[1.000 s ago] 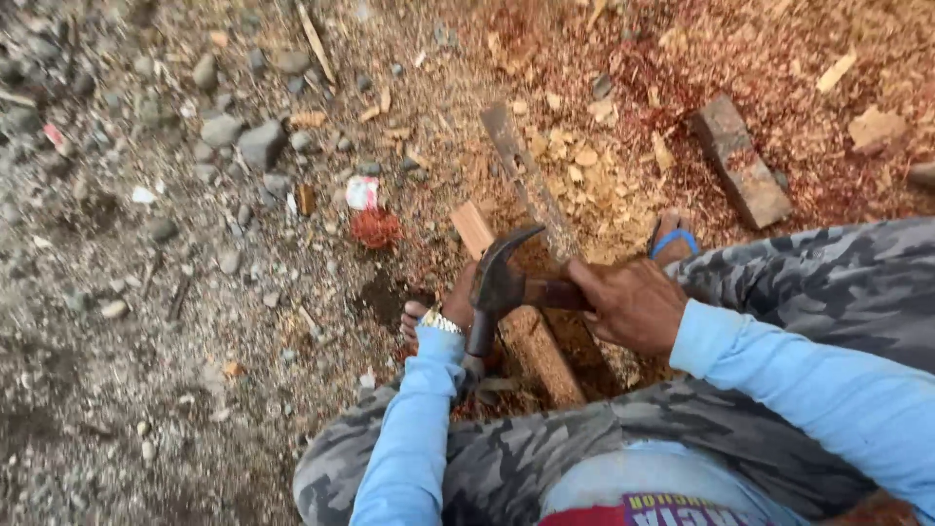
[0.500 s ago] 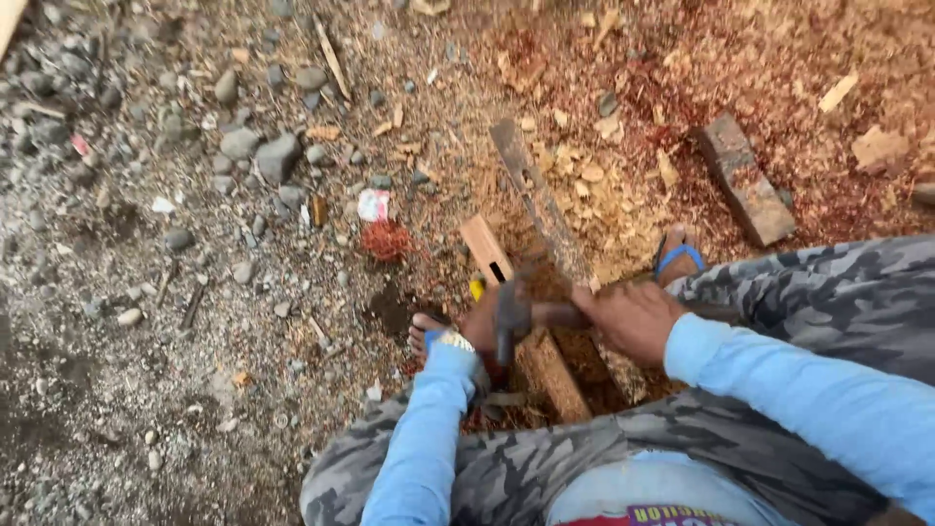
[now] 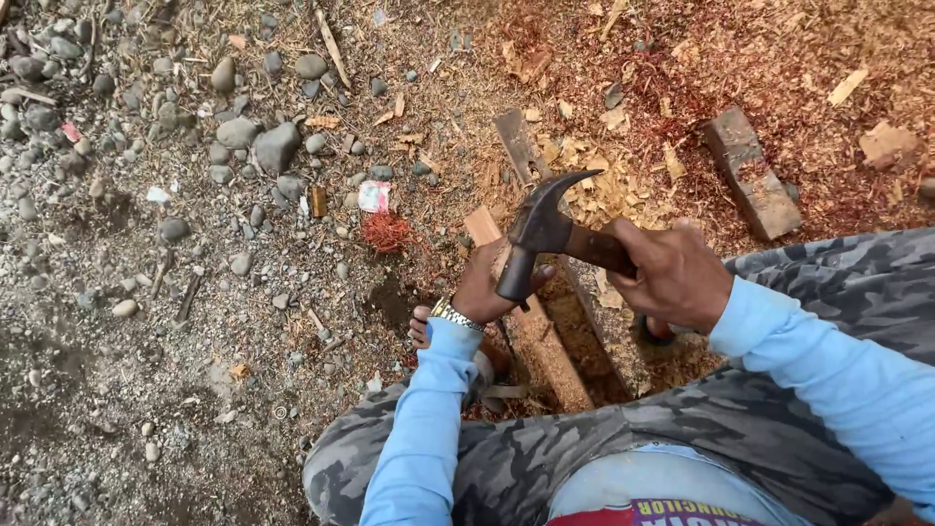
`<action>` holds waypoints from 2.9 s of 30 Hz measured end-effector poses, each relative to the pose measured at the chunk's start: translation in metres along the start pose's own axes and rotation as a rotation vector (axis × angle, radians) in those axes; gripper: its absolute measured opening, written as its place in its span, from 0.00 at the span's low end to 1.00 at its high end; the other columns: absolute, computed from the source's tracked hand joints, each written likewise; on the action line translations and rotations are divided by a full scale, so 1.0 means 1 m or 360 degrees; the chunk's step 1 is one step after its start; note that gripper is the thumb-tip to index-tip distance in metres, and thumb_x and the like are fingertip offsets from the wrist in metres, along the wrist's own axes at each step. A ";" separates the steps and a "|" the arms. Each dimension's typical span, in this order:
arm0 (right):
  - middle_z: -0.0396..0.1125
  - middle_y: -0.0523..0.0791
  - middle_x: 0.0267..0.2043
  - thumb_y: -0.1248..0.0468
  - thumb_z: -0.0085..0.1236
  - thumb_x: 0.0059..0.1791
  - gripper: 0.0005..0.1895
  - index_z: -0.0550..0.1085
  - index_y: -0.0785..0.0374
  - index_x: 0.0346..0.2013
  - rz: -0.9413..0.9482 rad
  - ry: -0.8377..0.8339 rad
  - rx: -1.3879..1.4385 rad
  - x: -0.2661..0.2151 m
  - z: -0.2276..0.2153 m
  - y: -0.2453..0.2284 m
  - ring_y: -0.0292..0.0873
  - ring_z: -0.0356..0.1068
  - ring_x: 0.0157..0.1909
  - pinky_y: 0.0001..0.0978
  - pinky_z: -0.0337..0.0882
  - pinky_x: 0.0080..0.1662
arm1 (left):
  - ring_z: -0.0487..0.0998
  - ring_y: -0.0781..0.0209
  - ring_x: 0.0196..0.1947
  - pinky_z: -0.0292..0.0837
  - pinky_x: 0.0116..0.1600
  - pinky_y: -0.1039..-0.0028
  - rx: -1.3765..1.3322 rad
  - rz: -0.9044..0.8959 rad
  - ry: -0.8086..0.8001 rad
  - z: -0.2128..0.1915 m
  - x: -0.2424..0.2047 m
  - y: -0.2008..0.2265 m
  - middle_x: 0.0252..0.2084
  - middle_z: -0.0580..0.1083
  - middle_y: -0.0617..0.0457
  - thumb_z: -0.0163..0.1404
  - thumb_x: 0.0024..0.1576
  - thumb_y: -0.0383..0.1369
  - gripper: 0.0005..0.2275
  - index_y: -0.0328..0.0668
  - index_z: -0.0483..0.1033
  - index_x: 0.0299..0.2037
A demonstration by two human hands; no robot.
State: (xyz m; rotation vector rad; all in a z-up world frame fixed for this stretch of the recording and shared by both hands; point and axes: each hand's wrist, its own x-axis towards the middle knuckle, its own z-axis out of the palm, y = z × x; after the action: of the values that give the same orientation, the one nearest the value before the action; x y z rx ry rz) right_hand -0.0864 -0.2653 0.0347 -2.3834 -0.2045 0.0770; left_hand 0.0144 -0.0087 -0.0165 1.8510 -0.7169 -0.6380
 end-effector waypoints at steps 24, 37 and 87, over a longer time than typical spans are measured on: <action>0.70 0.54 0.25 0.59 0.60 0.45 0.23 0.62 0.59 0.49 0.0300 -0.0637 -0.0323 -0.010 0.039 -0.010 0.61 0.71 0.28 0.58 0.69 0.34 | 0.81 0.62 0.29 0.80 0.32 0.71 -0.0270 -0.0427 -0.0144 0.022 -0.007 -0.100 0.34 0.80 0.49 0.55 0.59 0.29 0.08 0.37 0.79 0.47; 0.72 0.50 0.29 0.65 0.64 0.40 0.25 0.68 0.59 0.50 -0.0066 -0.0126 -0.0195 0.003 -0.008 -0.019 0.54 0.72 0.23 0.51 0.68 0.26 | 0.82 0.51 0.52 0.74 0.65 0.60 -0.0518 0.0051 0.0016 -0.008 -0.002 -0.032 0.54 0.79 0.46 0.63 0.53 0.31 0.26 0.34 0.71 0.62; 0.71 0.49 0.30 0.62 0.62 0.42 0.24 0.65 0.57 0.51 0.0328 -0.0822 -0.0137 -0.009 0.016 -0.008 0.58 0.72 0.27 0.55 0.70 0.29 | 0.80 0.60 0.42 0.76 0.51 0.70 -0.0159 0.0093 -0.0131 0.031 -0.029 -0.067 0.42 0.78 0.49 0.60 0.53 0.29 0.20 0.32 0.73 0.56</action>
State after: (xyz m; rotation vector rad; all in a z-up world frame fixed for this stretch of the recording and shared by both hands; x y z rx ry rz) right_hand -0.0979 -0.2501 0.0285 -2.4202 -0.2043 0.7975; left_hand -0.0146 0.0141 -0.0869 1.7144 -0.7760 -0.7028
